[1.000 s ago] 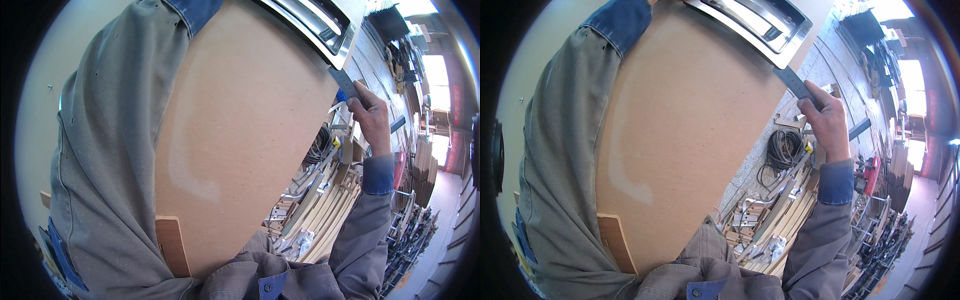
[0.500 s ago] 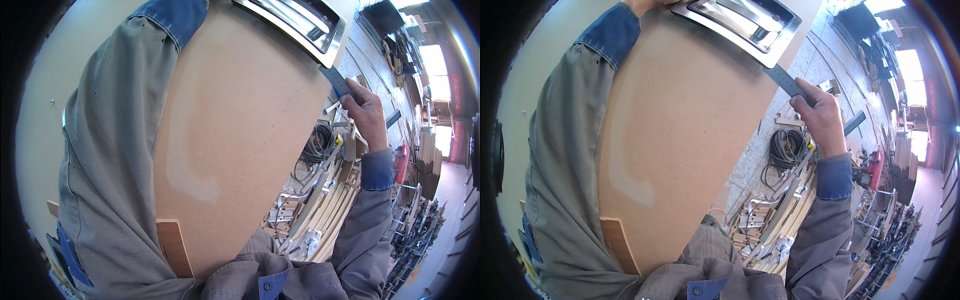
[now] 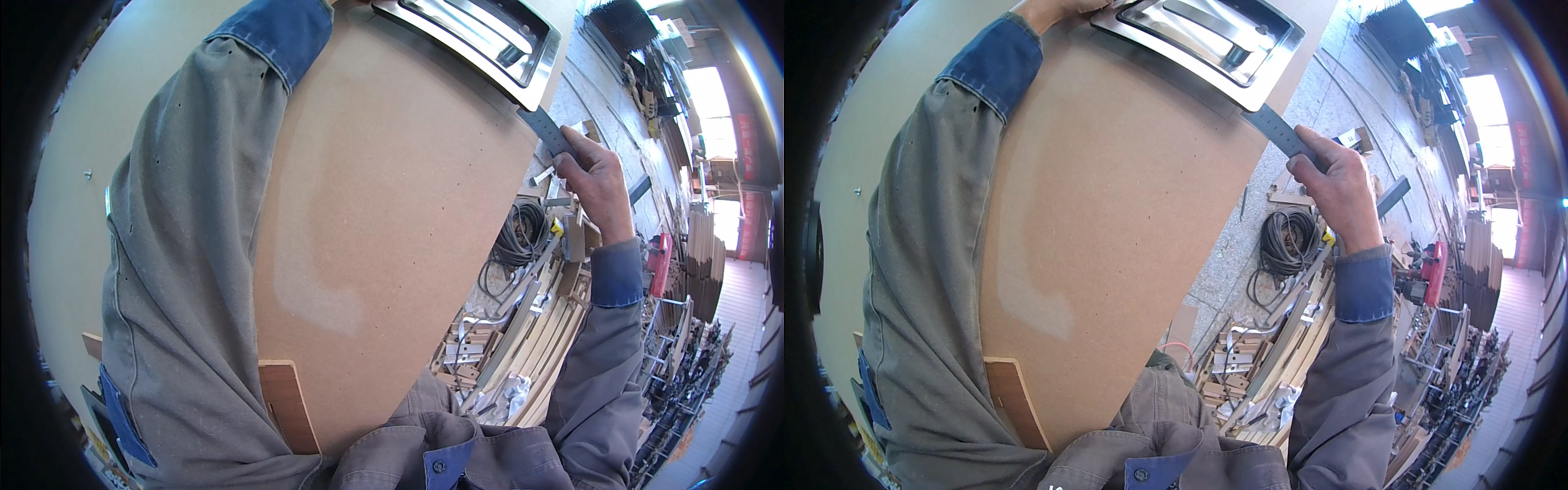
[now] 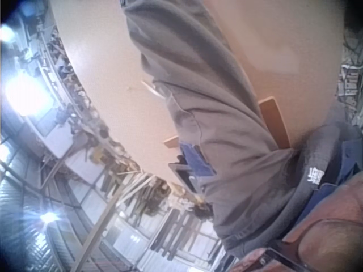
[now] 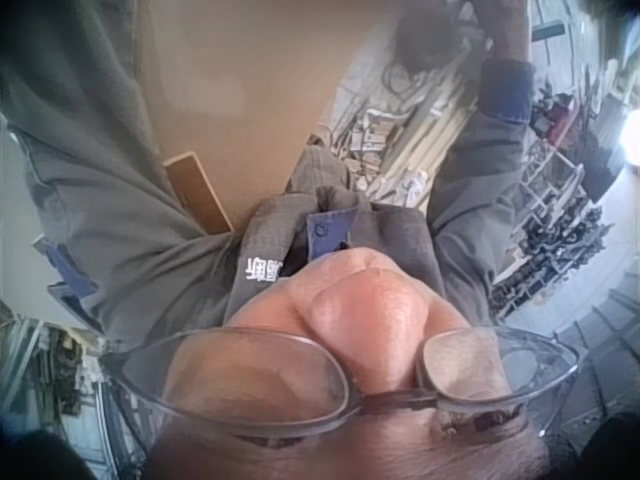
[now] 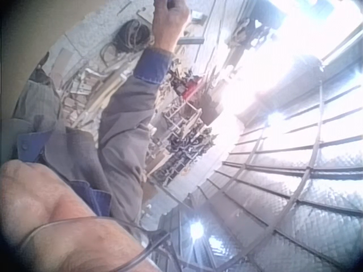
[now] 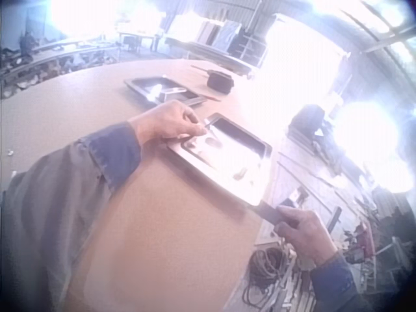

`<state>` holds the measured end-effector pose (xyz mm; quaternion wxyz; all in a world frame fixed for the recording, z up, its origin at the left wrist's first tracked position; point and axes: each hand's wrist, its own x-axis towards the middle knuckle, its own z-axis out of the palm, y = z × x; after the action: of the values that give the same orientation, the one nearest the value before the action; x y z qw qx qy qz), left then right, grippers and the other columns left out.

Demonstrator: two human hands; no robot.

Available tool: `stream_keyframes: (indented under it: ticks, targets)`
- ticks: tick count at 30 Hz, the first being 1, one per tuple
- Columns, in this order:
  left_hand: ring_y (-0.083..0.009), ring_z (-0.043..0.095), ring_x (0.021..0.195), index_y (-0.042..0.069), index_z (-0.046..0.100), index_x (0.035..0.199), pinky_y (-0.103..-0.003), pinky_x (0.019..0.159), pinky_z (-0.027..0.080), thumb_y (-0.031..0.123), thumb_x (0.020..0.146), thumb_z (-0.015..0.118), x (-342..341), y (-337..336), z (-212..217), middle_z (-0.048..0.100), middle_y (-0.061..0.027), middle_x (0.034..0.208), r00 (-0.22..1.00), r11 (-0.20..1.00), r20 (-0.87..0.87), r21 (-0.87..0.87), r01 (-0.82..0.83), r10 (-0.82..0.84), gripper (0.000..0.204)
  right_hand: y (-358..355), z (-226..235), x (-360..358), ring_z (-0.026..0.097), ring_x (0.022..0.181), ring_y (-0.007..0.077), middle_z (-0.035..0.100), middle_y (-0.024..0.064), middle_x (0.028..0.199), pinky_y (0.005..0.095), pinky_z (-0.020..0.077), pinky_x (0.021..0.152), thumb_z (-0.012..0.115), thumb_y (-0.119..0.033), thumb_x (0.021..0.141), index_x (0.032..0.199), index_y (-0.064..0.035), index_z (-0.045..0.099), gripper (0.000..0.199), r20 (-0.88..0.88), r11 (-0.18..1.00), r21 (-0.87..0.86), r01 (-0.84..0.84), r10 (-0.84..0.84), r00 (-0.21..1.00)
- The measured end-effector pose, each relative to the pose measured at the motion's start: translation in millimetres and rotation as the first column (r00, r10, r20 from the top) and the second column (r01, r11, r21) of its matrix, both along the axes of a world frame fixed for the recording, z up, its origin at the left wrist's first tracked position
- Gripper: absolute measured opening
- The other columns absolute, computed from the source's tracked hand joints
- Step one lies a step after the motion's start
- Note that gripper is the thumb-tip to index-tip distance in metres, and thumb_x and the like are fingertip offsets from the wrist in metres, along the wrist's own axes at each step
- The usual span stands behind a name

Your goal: The person walks to a workbench in a workshop, then uses a tape measure, ruler, and pencil to measure and mark positions on a wooden board. They place a metal door handle plate on the board, align it, and mark its outline. They repeat the process with a second door handle plate, measuring and marking its position as well.

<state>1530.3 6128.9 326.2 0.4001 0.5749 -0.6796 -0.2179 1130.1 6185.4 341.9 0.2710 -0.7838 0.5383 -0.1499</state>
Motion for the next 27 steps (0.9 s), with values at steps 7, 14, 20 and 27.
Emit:
stream_keyframes:
  ticks: [7,14,20,27]
  targets:
    - [-0.0133,0.065,0.071,-0.003,0.078,0.096,-0.028,0.065,0.052,0.030,0.088,0.079,-3.2,2.4,2.2,0.073,-0.0080,0.081,0.999,1.000,-0.042,0.021,0.004,-0.003,0.034,-2.2,-2.7,-2.3,0.060,0.066,0.0088,0.068,0.0039,0.081,0.0266,0.0516,0.064,0.071,-0.016,0.090,0.136,-0.0010,0.066,0.048,0.006,1.000,0.005,0.005,-0.005,1.000]
    - [-0.0131,0.064,0.069,-0.004,0.078,0.100,-0.028,0.061,0.051,0.028,0.087,0.080,-4.5,4.7,-0.8,0.073,-0.0082,0.081,0.993,0.999,-0.121,0.030,0.012,-0.009,0.034,-3.0,-2.3,-0.3,0.059,0.065,0.0087,0.067,0.0044,0.080,0.0272,0.0507,0.063,0.071,-0.017,0.090,0.136,-0.0005,0.065,0.050,-0.007,1.000,0.013,-0.002,0.002,1.000]
    - [-0.0146,0.066,0.072,-0.004,0.077,0.102,-0.029,0.064,0.052,0.029,0.087,0.080,-3.9,2.4,-0.1,0.074,-0.0096,0.084,0.996,0.999,-0.087,0.036,0.002,0.001,0.036,-5.1,-3.4,-2.5,0.055,0.065,0.0062,0.070,0.0054,0.087,0.0241,0.0477,0.060,0.068,-0.011,0.092,0.138,0.0033,0.061,0.049,-0.003,0.999,0.037,-0.012,0.012,1.000]
    - [-0.0166,0.068,0.078,-0.004,0.077,0.101,-0.030,0.072,0.053,0.031,0.087,0.079,-4.1,2.8,-0.4,0.075,-0.0105,0.086,1.000,1.000,-0.020,0.017,-0.022,0.022,0.038,-1.3,-4.1,0.1,0.057,0.065,0.0078,0.068,0.0045,0.082,0.0259,0.0493,0.062,0.072,-0.015,0.091,0.137,0.0001,0.064,0.049,-0.003,1.000,0.007,0.008,-0.008,1.000]
